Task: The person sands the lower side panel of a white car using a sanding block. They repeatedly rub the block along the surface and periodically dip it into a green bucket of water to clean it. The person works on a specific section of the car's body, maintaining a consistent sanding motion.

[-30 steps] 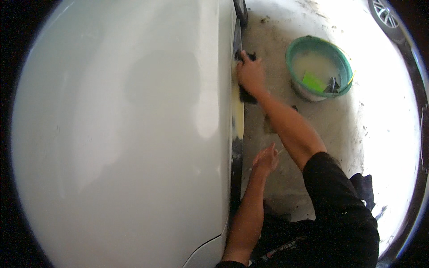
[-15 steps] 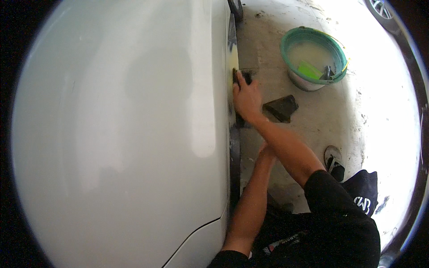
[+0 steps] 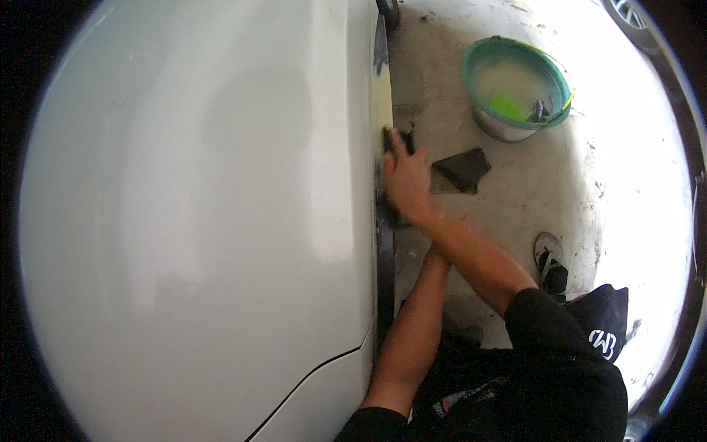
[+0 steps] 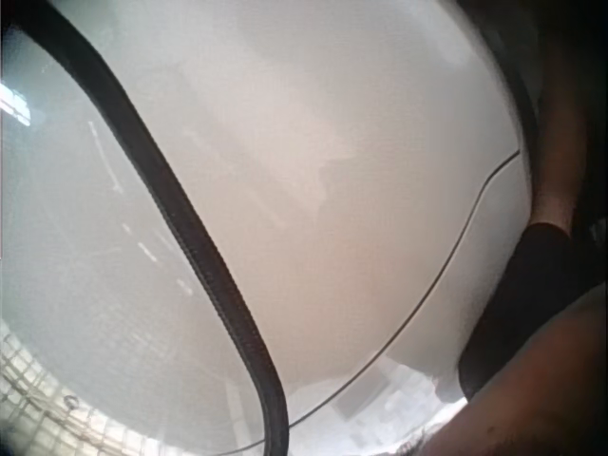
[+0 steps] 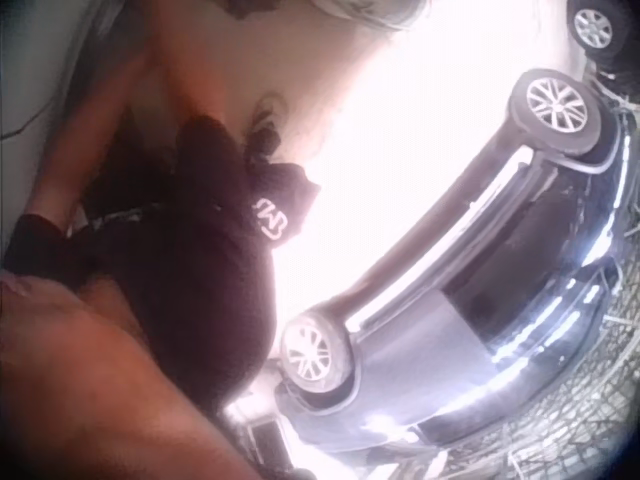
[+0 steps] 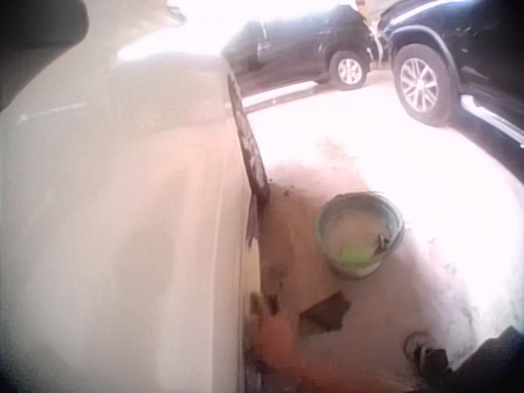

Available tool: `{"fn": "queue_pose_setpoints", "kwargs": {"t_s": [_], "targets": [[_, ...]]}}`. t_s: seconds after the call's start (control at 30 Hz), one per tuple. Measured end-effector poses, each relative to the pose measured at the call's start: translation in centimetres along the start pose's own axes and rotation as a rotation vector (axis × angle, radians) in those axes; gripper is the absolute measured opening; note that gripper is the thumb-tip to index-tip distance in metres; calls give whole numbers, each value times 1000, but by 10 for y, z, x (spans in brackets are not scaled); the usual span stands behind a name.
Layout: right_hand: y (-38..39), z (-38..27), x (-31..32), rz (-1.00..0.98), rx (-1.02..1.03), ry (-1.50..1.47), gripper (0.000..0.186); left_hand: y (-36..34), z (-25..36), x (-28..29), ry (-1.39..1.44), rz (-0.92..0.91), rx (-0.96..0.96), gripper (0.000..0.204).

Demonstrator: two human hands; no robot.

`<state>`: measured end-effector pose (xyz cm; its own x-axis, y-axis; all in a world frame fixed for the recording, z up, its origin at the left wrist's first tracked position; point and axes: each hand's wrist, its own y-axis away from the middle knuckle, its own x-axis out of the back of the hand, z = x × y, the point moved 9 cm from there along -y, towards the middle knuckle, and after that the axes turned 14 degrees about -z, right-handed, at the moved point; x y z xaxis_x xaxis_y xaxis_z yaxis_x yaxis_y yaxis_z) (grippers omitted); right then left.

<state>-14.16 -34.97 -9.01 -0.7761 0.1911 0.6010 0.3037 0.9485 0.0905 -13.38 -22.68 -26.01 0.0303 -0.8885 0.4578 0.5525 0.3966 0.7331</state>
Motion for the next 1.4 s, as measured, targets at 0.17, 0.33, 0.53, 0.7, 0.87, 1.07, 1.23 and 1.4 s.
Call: {"fn": "queue_pose_setpoints", "kwargs": {"t_s": [0.17, 0.33, 0.53, 0.7, 0.87, 1.07, 1.23, 1.4], "targets": [[9, 1, 8, 147, -19, -54, 48, 10, 0, 7, -26, -26, 28, 54], [15, 7, -10, -20, -97, 36, 49, 13, 2, 10, -32, -23, 27, 53], [17, 0, 0, -33, -94, -32, 49, 12, -2, 6, -31, -9, 9, 53], [-8, 1, 7, 9, -84, 1, 48, 9, -2, 6, -38, -10, -7, 53], [-55, -1, 3, -56, -51, 60, 49, 30, 12, 21, -56, -37, 2, 53], [-112, -3, 9, -128, -62, 21, 49, 56, 19, 44, -58, -127, 120, 48], [-178, 6, 21, 20, -3, 87, 50, 66, 14, 64, 100, 143, 138, 39], [-211, 11, 24, -4, -29, 80, 52, 76, 23, 84, 86, 332, 31, 33]]}}
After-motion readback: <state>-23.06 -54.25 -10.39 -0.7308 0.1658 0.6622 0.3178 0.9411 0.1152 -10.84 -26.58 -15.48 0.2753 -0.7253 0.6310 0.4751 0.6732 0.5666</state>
